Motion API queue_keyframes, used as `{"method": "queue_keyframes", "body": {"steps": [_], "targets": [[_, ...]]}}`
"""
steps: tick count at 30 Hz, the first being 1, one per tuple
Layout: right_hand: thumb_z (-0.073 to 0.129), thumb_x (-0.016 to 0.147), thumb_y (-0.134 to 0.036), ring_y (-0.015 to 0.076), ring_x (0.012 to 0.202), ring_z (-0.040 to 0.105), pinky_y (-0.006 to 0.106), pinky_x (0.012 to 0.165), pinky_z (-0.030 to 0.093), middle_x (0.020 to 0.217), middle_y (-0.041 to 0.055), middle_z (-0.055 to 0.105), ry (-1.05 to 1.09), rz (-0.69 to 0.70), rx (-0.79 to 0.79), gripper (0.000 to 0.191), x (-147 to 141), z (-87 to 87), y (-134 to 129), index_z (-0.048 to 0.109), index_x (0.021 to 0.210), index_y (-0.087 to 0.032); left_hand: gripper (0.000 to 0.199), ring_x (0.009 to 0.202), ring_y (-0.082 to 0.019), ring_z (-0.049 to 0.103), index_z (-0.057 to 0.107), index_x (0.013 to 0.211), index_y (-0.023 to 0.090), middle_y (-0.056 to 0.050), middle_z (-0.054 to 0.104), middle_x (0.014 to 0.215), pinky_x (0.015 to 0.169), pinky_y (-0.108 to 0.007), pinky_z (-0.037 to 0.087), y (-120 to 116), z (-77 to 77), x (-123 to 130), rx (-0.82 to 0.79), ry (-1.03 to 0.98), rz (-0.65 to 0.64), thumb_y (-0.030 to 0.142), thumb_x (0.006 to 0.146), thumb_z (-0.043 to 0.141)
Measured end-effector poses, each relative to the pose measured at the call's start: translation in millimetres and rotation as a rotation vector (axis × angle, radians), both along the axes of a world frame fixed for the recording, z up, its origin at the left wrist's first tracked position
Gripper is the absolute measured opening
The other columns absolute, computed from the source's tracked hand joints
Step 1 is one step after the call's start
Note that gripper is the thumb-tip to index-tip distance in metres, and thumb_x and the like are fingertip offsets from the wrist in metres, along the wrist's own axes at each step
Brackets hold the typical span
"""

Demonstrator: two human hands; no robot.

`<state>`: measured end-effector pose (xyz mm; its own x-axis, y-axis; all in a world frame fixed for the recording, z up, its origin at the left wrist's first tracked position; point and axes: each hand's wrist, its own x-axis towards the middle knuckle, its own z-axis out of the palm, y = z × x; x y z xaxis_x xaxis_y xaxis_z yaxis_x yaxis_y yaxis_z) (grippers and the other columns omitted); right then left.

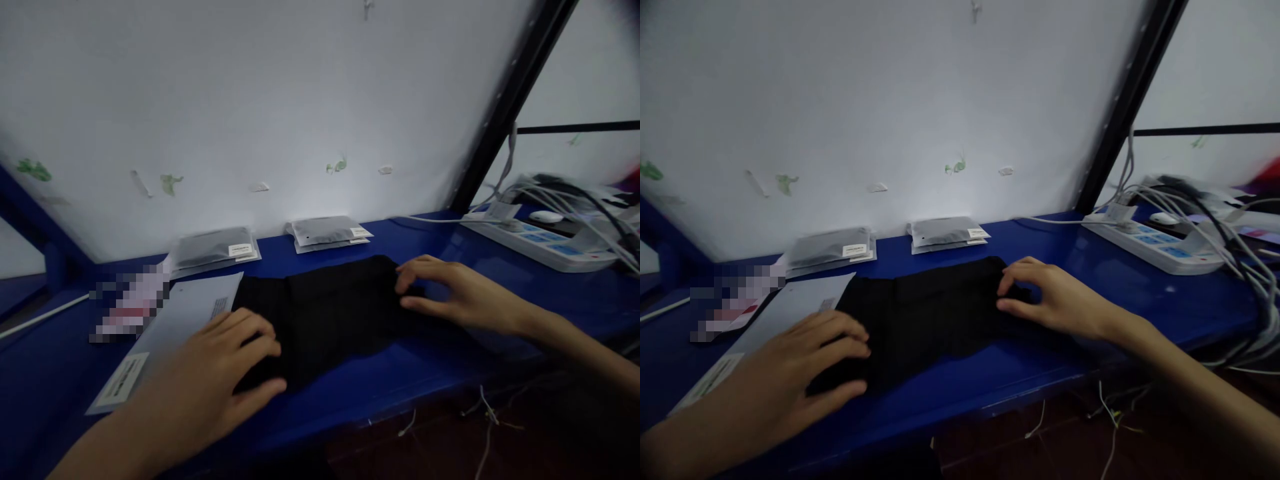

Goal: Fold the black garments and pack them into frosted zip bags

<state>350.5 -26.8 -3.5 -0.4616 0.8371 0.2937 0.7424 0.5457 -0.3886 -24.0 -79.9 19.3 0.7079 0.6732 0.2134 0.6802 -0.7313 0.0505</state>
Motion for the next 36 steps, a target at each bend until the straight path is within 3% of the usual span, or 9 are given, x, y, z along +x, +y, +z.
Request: {"method": "queue_keyframes", "body": {"steps": [4, 9, 15, 18, 21, 28, 31, 34, 36], "targets": [[0.068, 0.079, -0.048, 0.0296, 0.116, 0.059, 0.047, 0.095, 0.051, 0.115, 0.0050, 0.068, -0.129, 0.030, -0.075, 0.025, 23.4, -7.3, -34.7, 0.068, 0.098, -0.032, 0.015, 0.093, -0.022, 0.064, 0.069, 0.097, 0.029, -0.001, 0.070, 0.097, 0.086, -0.038, 0.051, -19.1, -13.1, -16.3, 0.047, 0.020, -0.020, 0.035, 0.092, 0.056], [0.066, 0.081, -0.041, 0.0311, 0.122, 0.057, 0.047, 0.099, 0.051, 0.123, 0.0067, 0.066, -0.188, -0.028, 0.053, 0.030, 39.4, -20.8, -50.2, 0.067, 0.110, -0.037, 0.022, 0.085, -0.021, 0.066, 0.068, 0.093, 0.026, -0.001, 0.070, 0.091, 0.082, -0.038, 0.053, -21.2, -21.2, -16.4, 0.082, -0.039, 0.021, 0.027, 0.095, 0.046], [0.065, 0.079, -0.032, 0.0306, 0.122, 0.058, 0.050, 0.096, 0.054, 0.123, 0.0045, 0.068, -0.184, 0.014, 0.135, 0.028, 38.7, -23.1, -61.8, 0.067, 0.107, -0.034, 0.021, 0.085, -0.021, 0.066, 0.063, 0.094, 0.027, 0.000, 0.068, 0.091, 0.075, -0.036, 0.053, -19.7, -22.9, -18.3, -0.045, -0.200, 0.254, 0.040, 0.095, 0.046], [0.063, 0.080, -0.031, 0.0299, 0.120, 0.059, 0.048, 0.094, 0.055, 0.118, 0.0038, 0.069, -0.134, 0.002, 0.106, 0.022, 38.0, -20.7, -61.5, 0.069, 0.101, -0.034, 0.028, 0.065, -0.018, 0.063, 0.061, 0.094, 0.027, 0.001, 0.068, 0.085, 0.058, -0.031, 0.050, -14.2, -15.7, -18.0, -0.135, -0.271, 0.399, 0.048, 0.095, 0.043], [0.058, 0.084, -0.034, 0.0287, 0.112, 0.063, 0.044, 0.090, 0.055, 0.112, 0.0057, 0.070, -0.038, -0.045, 0.069, 0.015, 37.3, -12.2, -49.7, 0.068, 0.095, -0.031, 0.033, 0.051, -0.015, 0.054, 0.060, 0.090, 0.026, 0.002, 0.067, 0.077, 0.048, -0.028, 0.042, -3.4, -2.5, -11.9, -0.179, -0.356, 0.511, 0.052, 0.095, 0.040], [0.049, 0.088, -0.036, 0.0254, 0.087, 0.067, 0.038, 0.080, 0.051, 0.091, 0.0038, 0.073, 0.023, -0.254, 0.155, 0.022, 16.2, 18.6, 31.7, 0.066, 0.088, -0.023, 0.028, 0.062, -0.018, 0.059, 0.061, 0.086, 0.023, 0.002, 0.064, 0.068, 0.057, -0.029, 0.042, 54.1, 15.3, 2.0, -0.069, -0.366, 0.678, 0.042, 0.093, 0.042], [0.048, 0.089, -0.030, 0.0277, 0.095, 0.064, 0.041, 0.086, 0.048, 0.094, 0.0087, 0.072, -0.098, -0.299, 0.300, 0.022, -3.7, 15.9, 59.9, 0.067, 0.090, -0.019, 0.022, 0.082, -0.025, 0.063, 0.064, 0.090, 0.020, -0.004, 0.067, 0.082, 0.073, -0.035, 0.047, 77.7, 8.9, 8.2, 0.029, -0.237, 0.669, 0.033, 0.090, 0.046], [0.049, 0.090, -0.029, 0.0271, 0.097, 0.061, 0.042, 0.088, 0.046, 0.097, 0.0095, 0.070, -0.182, -0.177, 0.403, 0.021, -21.6, 2.9, 68.3, 0.067, 0.094, -0.019, 0.027, 0.112, -0.029, 0.055, 0.064, 0.104, 0.019, -0.009, 0.065, 0.111, 0.094, -0.043, 0.045, 84.0, -2.9, 22.4, 0.135, -0.220, 0.555, 0.033, 0.092, 0.045], [0.050, 0.091, -0.030, 0.0258, 0.097, 0.061, 0.042, 0.089, 0.046, 0.099, 0.0074, 0.070, -0.223, -0.081, 0.385, 0.018, -27.6, -7.5, 67.8, 0.066, 0.093, -0.022, 0.034, 0.120, -0.026, 0.052, 0.062, 0.116, 0.020, -0.008, 0.062, 0.122, 0.102, -0.043, 0.042, 80.0, -12.2, 33.6, 0.067, -0.249, 0.447, 0.038, 0.097, 0.041]]}}
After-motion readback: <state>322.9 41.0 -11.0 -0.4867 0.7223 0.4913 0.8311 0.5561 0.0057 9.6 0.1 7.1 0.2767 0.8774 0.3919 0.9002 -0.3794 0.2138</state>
